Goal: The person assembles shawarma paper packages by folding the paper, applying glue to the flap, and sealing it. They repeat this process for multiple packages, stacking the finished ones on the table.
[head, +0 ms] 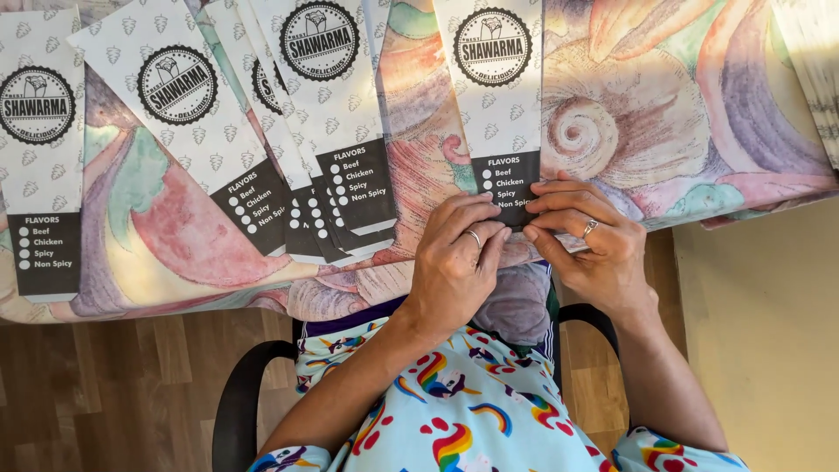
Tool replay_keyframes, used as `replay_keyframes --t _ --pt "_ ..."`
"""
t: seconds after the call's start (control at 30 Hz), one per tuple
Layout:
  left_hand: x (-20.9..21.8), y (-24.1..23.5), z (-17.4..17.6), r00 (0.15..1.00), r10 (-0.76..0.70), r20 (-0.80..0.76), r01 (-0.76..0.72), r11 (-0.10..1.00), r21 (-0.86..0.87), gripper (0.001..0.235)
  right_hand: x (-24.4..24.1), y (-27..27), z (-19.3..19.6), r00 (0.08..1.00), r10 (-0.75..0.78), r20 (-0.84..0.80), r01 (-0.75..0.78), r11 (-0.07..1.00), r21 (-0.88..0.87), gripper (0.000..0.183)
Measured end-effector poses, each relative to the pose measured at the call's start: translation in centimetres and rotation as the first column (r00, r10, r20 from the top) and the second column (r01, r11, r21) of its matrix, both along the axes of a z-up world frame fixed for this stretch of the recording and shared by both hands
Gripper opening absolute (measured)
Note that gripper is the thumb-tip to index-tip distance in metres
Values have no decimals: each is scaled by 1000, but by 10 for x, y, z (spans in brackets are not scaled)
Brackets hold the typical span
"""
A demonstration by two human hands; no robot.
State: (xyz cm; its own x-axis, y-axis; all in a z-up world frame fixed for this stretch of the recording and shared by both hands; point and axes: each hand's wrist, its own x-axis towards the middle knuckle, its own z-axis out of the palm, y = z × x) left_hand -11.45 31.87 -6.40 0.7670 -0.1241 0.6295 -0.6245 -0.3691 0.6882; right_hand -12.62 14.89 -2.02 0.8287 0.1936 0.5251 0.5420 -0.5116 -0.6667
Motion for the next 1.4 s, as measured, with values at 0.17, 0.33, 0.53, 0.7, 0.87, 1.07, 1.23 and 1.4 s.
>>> replay_keyframes --t 0.17,0.33,0.53,0.7,0.87,1.07,1.23,1.4 --pt "1 -5 0 999 38 -22 -38 999 -10 6 1 1 0 998 -35 -48 37 999 22 11" --pt "1 -6 8 997 67 -37 -65 997 43 8 2 1 3 994 -44 -103 49 998 50 12" --pt "3 3 13 980 -67 -188 58 997 -55 15 2 -9 3 976 -19 -217 43 993 108 9" --pt "0 4 8 978 -121 -170 122 993 -5 17 0 0 16 987 -54 -149 57 998 12 38" --pt "6 22 12 998 22 52 -29 990 141 29 -5 18 2 997 -65 40 73 963 -260 42" --pt "19 61 32 953 285 106 -298 810 504 65 -15 -46 -10 984 -178 -30 160 936 -314 46" --pt "9 11 22 981 107 -159 -3 837 547 66 -21 -99 -10 952 -293 -93 253 919 -303 44" --pt "13 -36 -1 987 -130 -99 162 851 499 56 -12 -106 14 950 -284 -133 250 943 -221 23"
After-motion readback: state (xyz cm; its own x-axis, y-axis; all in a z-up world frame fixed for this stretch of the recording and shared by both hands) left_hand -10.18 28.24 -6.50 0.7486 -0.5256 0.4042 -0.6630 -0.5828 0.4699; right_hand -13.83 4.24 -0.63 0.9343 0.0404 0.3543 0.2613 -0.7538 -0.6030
